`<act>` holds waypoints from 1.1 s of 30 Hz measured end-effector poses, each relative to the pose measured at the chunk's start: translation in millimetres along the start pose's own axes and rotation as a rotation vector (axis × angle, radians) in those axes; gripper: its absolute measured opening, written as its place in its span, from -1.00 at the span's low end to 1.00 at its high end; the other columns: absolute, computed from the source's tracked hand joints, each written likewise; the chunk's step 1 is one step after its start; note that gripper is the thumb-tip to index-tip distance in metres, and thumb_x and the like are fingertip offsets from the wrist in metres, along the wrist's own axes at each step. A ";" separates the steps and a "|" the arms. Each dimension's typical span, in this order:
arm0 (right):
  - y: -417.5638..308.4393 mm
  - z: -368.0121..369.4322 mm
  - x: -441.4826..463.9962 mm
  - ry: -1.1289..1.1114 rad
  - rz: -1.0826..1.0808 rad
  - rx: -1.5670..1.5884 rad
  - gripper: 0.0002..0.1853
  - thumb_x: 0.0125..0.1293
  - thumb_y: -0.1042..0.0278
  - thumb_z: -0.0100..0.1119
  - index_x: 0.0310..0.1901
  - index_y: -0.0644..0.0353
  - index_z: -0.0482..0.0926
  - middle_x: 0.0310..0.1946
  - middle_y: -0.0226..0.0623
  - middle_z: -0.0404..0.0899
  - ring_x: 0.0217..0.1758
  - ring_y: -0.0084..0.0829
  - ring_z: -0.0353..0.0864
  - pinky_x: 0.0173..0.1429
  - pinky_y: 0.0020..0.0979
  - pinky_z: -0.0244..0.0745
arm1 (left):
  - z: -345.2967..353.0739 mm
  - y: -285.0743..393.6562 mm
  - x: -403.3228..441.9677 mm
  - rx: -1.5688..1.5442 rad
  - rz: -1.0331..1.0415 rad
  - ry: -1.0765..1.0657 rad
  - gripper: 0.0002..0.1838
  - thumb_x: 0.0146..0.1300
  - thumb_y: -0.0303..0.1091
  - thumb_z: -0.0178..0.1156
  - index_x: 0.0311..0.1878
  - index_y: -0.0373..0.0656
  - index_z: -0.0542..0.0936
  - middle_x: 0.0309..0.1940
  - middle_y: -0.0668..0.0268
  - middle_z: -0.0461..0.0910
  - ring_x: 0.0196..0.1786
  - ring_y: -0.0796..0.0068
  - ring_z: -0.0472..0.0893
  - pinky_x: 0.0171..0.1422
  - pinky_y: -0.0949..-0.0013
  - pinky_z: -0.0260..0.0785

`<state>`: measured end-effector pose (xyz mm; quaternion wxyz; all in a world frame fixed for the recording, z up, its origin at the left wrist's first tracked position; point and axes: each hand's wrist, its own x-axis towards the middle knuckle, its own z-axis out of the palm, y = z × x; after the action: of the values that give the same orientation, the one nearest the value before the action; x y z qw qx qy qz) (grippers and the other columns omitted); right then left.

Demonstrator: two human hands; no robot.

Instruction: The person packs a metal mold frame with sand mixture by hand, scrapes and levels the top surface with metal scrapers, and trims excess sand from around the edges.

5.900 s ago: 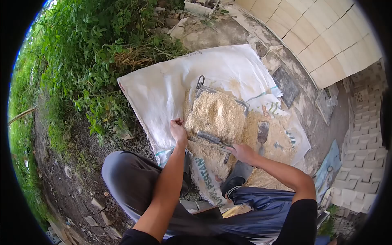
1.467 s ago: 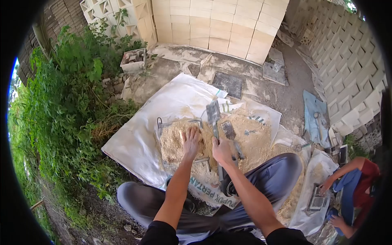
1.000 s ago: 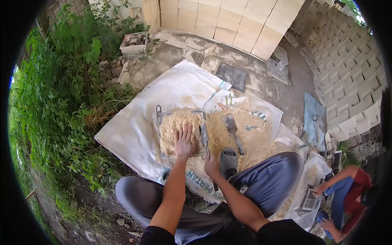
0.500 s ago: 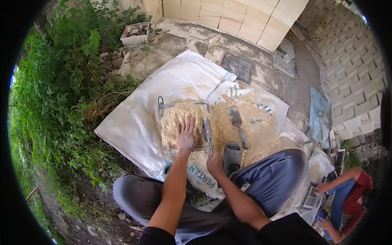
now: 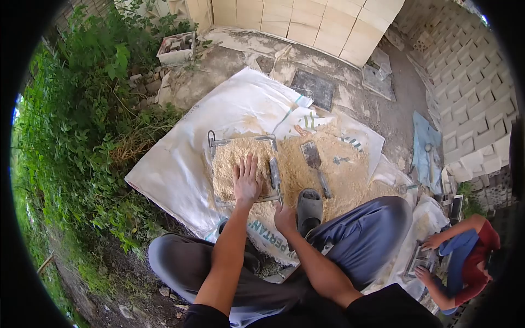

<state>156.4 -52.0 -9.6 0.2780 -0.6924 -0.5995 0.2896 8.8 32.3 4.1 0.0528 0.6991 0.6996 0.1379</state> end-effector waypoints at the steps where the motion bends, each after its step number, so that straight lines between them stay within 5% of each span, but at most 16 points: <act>1: -2.5 -9.1 1.3 0.010 -0.017 0.030 -0.59 0.43 0.13 -0.05 -0.35 0.40 0.47 -0.55 0.26 0.49 -0.37 0.29 0.51 -0.27 0.14 0.35 | 1.6 3.0 -2.1 0.022 -0.003 0.013 -0.34 0.38 -0.10 -0.10 0.50 -0.05 0.06 0.54 0.27 -0.07 0.56 0.17 -0.06 0.60 0.07 -0.29; 4: -27.5 -14.5 16.9 0.188 -0.020 0.010 -0.58 0.44 0.13 -0.06 -0.38 0.38 0.48 -0.56 0.23 0.49 -0.39 0.26 0.52 -0.31 0.09 0.36 | 19.1 16.3 3.0 0.061 0.033 0.115 -0.35 0.41 -0.03 -0.19 0.48 -0.13 0.10 0.52 0.21 -0.01 0.56 0.15 -0.08 0.60 0.07 -0.36; 8: -57.1 -47.2 43.8 0.158 -0.001 0.121 -0.58 0.45 0.12 -0.07 -0.36 0.39 0.48 -0.56 0.23 0.49 -0.39 0.25 0.52 -0.35 0.03 0.35 | 13.0 24.5 3.4 -0.045 0.100 -0.080 -0.38 0.44 -0.03 -0.27 0.48 -0.12 0.11 0.49 0.18 0.07 0.57 0.19 -0.11 0.60 0.02 -0.42; 12: -73.3 -49.2 38.4 0.193 -0.057 0.149 -0.56 0.45 0.12 -0.08 -0.35 0.42 0.48 -0.54 0.25 0.50 -0.38 0.27 0.52 -0.36 0.02 0.34 | 21.1 6.9 2.4 -0.127 -0.041 0.165 -0.43 0.47 -0.08 -0.31 0.48 -0.06 0.14 0.51 0.25 0.03 0.56 0.19 -0.09 0.59 -0.04 -0.44; 16: -0.1 5.4 -1.9 -0.025 0.079 -0.093 -0.56 0.44 0.12 -0.07 -0.33 0.44 0.49 -0.48 0.28 0.52 -0.31 0.27 0.54 -0.26 0.10 0.37 | 15.8 7.4 -5.8 -0.045 -0.029 0.130 -0.46 0.44 -0.15 -0.25 0.43 -0.12 0.23 0.52 0.27 0.00 0.56 0.17 -0.09 0.59 -0.03 -0.39; 20: -11.3 -11.5 -5.9 -0.105 0.131 -0.070 -0.56 0.43 0.12 -0.07 -0.31 0.45 0.49 -0.44 0.30 0.53 -0.27 0.27 0.54 -0.21 0.13 0.37 | 2.6 9.0 -6.4 0.029 -0.022 -0.039 -0.50 0.31 -0.23 -0.10 0.24 -0.30 0.44 0.50 0.24 0.06 0.57 0.15 -0.12 0.60 0.03 -0.33; 22: -34.8 -28.3 10.3 -0.046 0.109 -0.033 -0.57 0.44 0.13 -0.07 -0.30 0.45 0.48 -0.46 0.28 0.54 -0.29 0.28 0.54 -0.21 0.13 0.37 | 2.6 8.9 0.0 0.079 -0.048 -0.084 -0.49 0.28 -0.25 -0.07 0.24 -0.30 0.44 0.48 0.21 0.09 0.57 0.14 -0.14 0.60 0.03 -0.33; 26: -80.4 -51.4 19.8 0.044 -0.023 0.076 -0.62 0.45 0.11 -0.11 -0.26 0.34 0.43 -0.54 0.23 0.51 -0.38 0.29 0.52 -0.26 0.16 0.38 | 17.8 3.0 -1.6 -0.035 0.012 0.151 -0.46 0.24 -0.24 -0.03 0.25 -0.33 0.43 0.46 0.22 0.15 0.57 0.16 -0.11 0.60 0.02 -0.32; 29: -64.0 -33.1 6.1 0.188 -0.059 0.154 -0.64 0.45 0.15 -0.09 -0.29 0.36 0.43 -0.54 0.25 0.50 -0.37 0.29 0.53 -0.26 0.16 0.37 | 8.3 5.7 -3.2 0.001 -0.038 0.005 -0.44 0.24 -0.25 -0.02 0.29 -0.30 0.38 0.46 0.23 0.14 0.56 0.16 -0.09 0.59 0.01 -0.29; 33: -1.8 -1.6 -12.5 -0.086 0.074 -0.058 -0.63 0.44 0.17 -0.08 -0.31 0.39 0.43 -0.51 0.31 0.49 -0.36 0.29 0.52 -0.26 0.17 0.34 | 12.2 4.0 0.5 -0.015 -0.030 -0.003 -0.42 0.26 -0.25 -0.04 0.34 -0.27 0.33 0.48 0.24 0.12 0.56 0.16 -0.10 0.59 0.00 -0.28</act>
<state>154.9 -64.2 -6.3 0.2210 -0.7088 -0.5932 0.3114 15.9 34.3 -6.4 0.0612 0.6884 0.7088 0.1414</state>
